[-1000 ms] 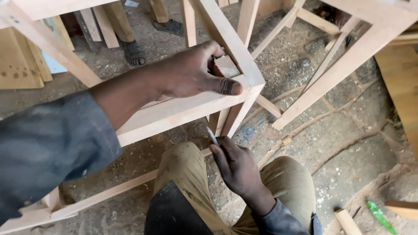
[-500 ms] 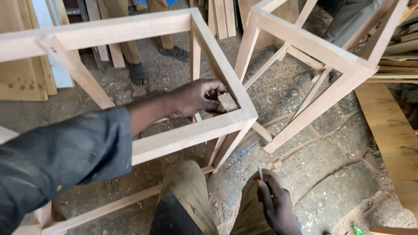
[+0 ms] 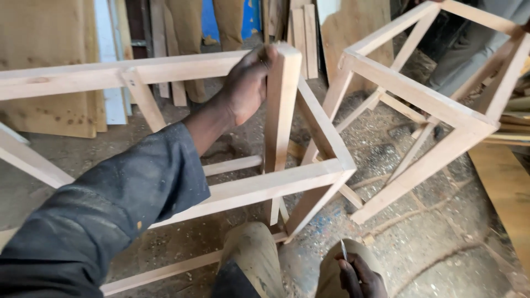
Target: Measuring a piece of wood with a square ruler, marking it with a pencil, and then cutting it to size using a hand saw.
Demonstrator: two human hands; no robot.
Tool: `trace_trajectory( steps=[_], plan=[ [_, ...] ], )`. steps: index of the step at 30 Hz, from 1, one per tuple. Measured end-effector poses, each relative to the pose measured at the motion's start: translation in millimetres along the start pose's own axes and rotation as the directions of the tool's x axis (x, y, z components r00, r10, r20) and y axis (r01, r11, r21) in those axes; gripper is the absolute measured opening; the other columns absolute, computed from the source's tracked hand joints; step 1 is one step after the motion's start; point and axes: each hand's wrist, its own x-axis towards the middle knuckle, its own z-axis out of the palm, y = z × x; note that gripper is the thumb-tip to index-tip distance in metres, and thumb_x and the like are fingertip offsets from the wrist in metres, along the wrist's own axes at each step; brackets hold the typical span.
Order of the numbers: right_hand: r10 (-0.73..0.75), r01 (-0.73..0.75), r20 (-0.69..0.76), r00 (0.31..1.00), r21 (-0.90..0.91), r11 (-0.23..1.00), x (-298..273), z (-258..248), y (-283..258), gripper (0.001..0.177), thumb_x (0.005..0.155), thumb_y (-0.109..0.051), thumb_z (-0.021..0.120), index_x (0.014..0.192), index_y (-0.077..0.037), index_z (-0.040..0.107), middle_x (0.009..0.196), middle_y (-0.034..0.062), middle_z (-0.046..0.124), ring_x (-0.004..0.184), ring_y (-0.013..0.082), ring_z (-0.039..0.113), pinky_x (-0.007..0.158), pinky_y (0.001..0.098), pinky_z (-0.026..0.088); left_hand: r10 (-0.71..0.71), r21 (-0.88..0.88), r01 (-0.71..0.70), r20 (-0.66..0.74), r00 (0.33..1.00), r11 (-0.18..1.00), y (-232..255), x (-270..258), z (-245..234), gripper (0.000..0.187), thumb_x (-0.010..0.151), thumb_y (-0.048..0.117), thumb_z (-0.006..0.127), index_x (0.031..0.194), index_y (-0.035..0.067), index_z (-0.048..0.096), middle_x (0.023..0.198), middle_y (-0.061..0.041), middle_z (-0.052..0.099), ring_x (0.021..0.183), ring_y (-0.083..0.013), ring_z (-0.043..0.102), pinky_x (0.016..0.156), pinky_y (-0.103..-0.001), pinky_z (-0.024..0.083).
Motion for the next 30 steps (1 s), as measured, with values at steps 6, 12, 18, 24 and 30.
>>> trace_trajectory(
  steps=[6, 12, 18, 24, 30],
  plan=[
    [0.096, -0.096, -0.01, 0.995, -0.086, 0.992, -1, 19, -8, 0.025, 0.074, -0.037, 0.047, 0.086, -0.025, 0.065, 0.044, 0.0024, 0.058, 0.046, 0.0136, 0.059, 0.051, 0.0224, 0.041, -0.029, -0.167, 0.014, -0.089, 0.996, 0.986, 26, 0, -6, 0.052, 0.066, 0.036, 0.063, 0.106, 0.003, 0.053, 0.091, -0.009, 0.062, 0.082, -0.0196, 0.057, 0.065, -0.033, 0.048],
    [0.098, -0.109, -0.055, 0.994, -0.27, 0.957, -13, 13, 5, 0.043, 0.069, -0.043, 0.049, 0.112, -0.048, 0.052, 0.046, -0.0099, 0.065, 0.055, -0.0015, 0.065, 0.063, 0.0121, 0.044, 0.041, -0.118, -0.031, 0.082, 0.996, 0.993, 22, -2, 5, 0.04, 0.071, 0.037, 0.062, 0.093, 0.005, 0.057, 0.083, -0.005, 0.06, 0.076, -0.0152, 0.056, 0.063, -0.027, 0.044],
    [-0.431, 0.417, -0.017, 0.902, 0.286, 0.863, 13, 10, 49, 0.024, 0.074, -0.014, 0.055, 0.094, -0.011, 0.069, 0.096, 0.0031, 0.07, 0.047, 0.0055, 0.062, 0.051, 0.0151, 0.046, 0.045, -0.097, -0.032, 0.135, 0.99, 0.995, 20, -5, 7, 0.053, 0.07, 0.042, 0.062, 0.106, 0.003, 0.054, 0.102, -0.01, 0.059, 0.093, -0.0216, 0.056, 0.075, -0.034, 0.048],
    [-0.739, 0.215, -0.089, 0.668, 0.974, 0.078, -12, -10, -76, 0.042, 0.087, -0.021, 0.05, 0.114, 0.01, 0.04, 0.086, 0.0241, 0.062, 0.065, 0.027, 0.053, 0.062, 0.0348, 0.041, 0.1, 0.107, -0.092, -0.074, 0.992, 0.99, 3, -21, 26, 0.05, 0.073, 0.045, 0.049, 0.105, 0.006, 0.05, 0.091, -0.004, 0.058, 0.088, -0.0129, 0.054, 0.073, -0.022, 0.04],
    [-0.286, 0.32, -0.277, 0.917, 0.94, 0.116, -9, 4, -126, 0.028, 0.086, -0.024, 0.047, 0.101, -0.001, 0.053, 0.057, 0.0061, 0.054, 0.056, 0.0136, 0.048, 0.048, 0.0222, 0.034, 0.293, 0.472, -0.134, -0.281, 0.914, 0.871, -8, -43, 31, 0.031, 0.08, 0.042, 0.031, 0.068, 0.013, 0.033, 0.06, -0.001, 0.031, 0.057, -0.0127, 0.034, 0.051, -0.03, 0.028]
  ],
)
